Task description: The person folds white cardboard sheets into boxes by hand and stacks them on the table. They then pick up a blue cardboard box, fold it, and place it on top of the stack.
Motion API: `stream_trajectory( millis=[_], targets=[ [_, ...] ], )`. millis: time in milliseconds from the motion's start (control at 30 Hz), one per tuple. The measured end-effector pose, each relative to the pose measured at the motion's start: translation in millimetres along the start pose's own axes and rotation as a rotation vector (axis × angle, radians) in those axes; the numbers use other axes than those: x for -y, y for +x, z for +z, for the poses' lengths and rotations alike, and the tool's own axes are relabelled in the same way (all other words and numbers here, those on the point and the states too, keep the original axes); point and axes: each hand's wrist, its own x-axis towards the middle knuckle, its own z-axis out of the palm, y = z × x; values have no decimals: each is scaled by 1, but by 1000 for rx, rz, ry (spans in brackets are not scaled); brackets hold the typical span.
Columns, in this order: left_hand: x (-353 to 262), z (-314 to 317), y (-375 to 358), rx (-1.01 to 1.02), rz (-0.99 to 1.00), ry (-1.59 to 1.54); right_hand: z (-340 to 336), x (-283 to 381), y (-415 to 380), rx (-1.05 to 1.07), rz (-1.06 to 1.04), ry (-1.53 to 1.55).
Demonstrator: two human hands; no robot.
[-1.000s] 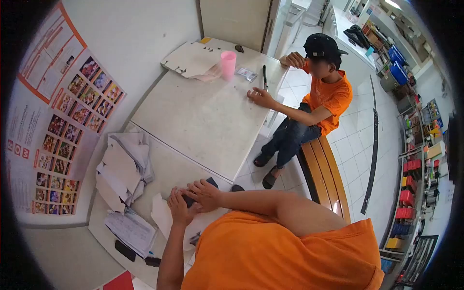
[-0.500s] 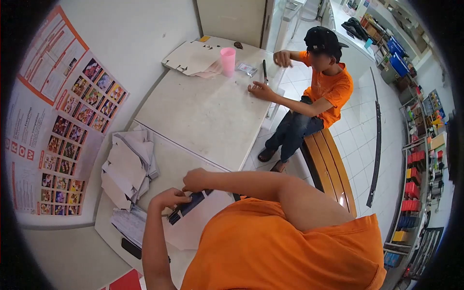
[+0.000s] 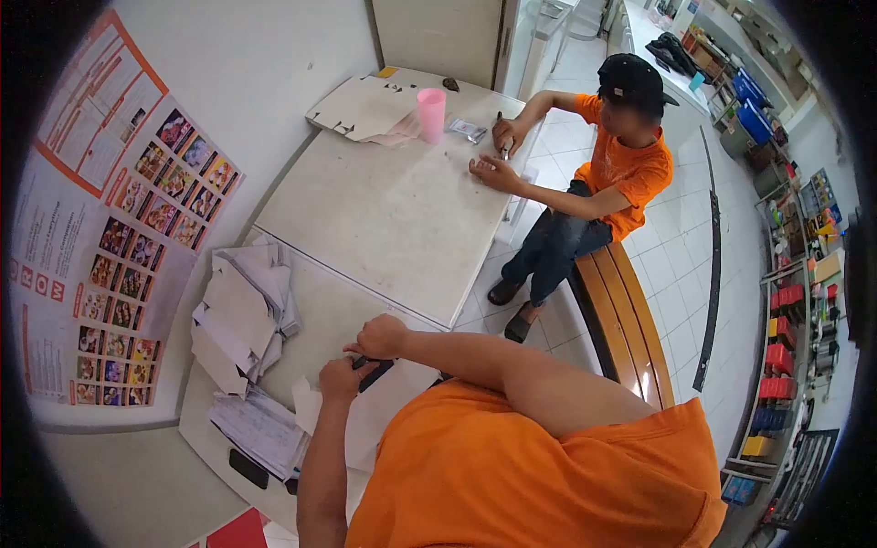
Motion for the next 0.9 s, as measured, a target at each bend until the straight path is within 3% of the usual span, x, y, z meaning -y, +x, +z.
stream_trajectory(
  millis=[133,200,233,300,367,400,433,533,567,600,667,700,767,833,867,900],
  targets=[
    [-1,-10,-2,16,-35,26,1,-4,6,-18,-2,40],
    [-2,-39,-3,231,-138,-163,6,-17,15,41,70,117],
    [0,-46,-8,232,-138,-164,9,-37,19,42,70,117],
    [7,-60,-25,97,100,-536,15,-85,10,440,-32,1438],
    [2,-76,-33,42,178,-362,22,-98,-18,516,0,1489],
    [12,-69,-37,60,66,-364,21,-104,-29,591,37,1527],
    [17,-65,-35,79,-44,-368,3,-88,-48,453,-127,1142],
    [7,-87,-34,126,-159,-471,-10,-41,-53,434,-51,932],
    [18,-88,-36,129,-160,-474,-14,-24,-53,311,109,915],
    [39,-89,-40,55,-50,-325,-19,-14,-51,182,267,891],
    [50,-88,-53,-19,68,-170,-26,-9,-45,123,248,877],
    [47,-89,-65,-484,30,-106,-27,-8,-44,69,227,865],
    [55,-79,-86,-945,0,-37,-35,-22,-46,51,214,989],
    [74,-48,-103,-702,-452,-1059,-47,-37,-47,49,194,1100],
    [80,-40,-105,-617,-580,-1389,-56,-45,-45,39,91,1180],
    [85,-36,-105,-619,-581,-1392,-65,-49,-47,29,-12,1260]
  ],
)
